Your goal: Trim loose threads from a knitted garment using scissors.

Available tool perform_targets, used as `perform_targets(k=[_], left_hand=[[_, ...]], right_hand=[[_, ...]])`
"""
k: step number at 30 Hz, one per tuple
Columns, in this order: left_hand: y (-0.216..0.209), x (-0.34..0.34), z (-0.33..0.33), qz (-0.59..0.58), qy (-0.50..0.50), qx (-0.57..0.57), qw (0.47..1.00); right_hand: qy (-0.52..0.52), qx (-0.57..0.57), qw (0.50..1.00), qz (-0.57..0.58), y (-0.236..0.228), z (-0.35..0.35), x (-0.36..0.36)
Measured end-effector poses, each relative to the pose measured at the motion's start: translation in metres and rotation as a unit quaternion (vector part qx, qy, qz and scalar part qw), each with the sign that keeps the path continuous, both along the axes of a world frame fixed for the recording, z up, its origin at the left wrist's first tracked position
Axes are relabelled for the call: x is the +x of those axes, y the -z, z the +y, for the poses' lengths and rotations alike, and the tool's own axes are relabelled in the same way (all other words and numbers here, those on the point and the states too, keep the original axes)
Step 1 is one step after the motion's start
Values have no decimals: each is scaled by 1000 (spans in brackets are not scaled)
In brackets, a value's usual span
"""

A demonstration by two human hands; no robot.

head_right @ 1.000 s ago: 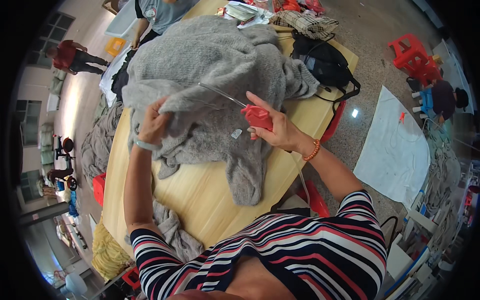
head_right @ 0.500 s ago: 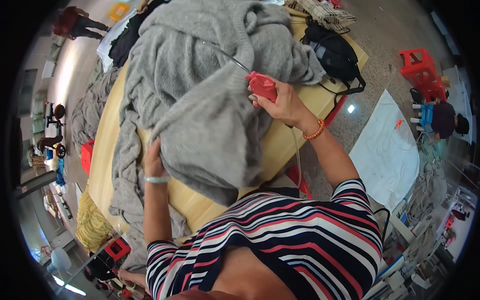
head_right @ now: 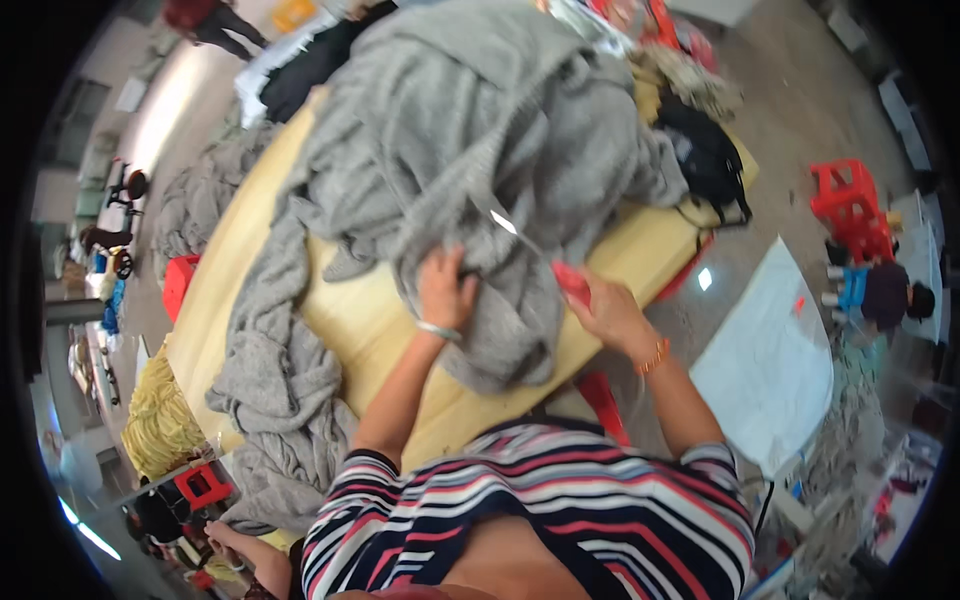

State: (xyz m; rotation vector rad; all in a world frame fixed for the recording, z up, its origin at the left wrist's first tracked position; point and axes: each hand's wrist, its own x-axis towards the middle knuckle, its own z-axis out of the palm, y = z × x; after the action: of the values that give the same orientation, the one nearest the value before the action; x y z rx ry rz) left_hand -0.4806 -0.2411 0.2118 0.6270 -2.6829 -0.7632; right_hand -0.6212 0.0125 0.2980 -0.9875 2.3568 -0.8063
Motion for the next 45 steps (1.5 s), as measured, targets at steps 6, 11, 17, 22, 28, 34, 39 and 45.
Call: perform_targets(k=[6,11,17,22,28,34,39,45], left_hand=[[47,23,23,132,-7,207,969],[47,36,26,152,4,230,961],[56,47,31,140,24,259,955],[67,51,29,171,18,261,950],[65,56,33,163,0,288,944],[57,54,40,123,-24,306,944],[60,58,21,153,9,425,892],[36,64,37,120,31,361,924]], right_hand=[[-43,17,999,-7,13,19,60],[-74,52,995,46,8,25,93],[-77,78,994,26,-3,16,104],[-75,80,993,36,3,23,116],[-63,100,992,41,3,30,130],[-45,55,997,30,-2,42,136],[-21,46,998,43,-3,41,130],[31,70,997,13,19,59,121]])
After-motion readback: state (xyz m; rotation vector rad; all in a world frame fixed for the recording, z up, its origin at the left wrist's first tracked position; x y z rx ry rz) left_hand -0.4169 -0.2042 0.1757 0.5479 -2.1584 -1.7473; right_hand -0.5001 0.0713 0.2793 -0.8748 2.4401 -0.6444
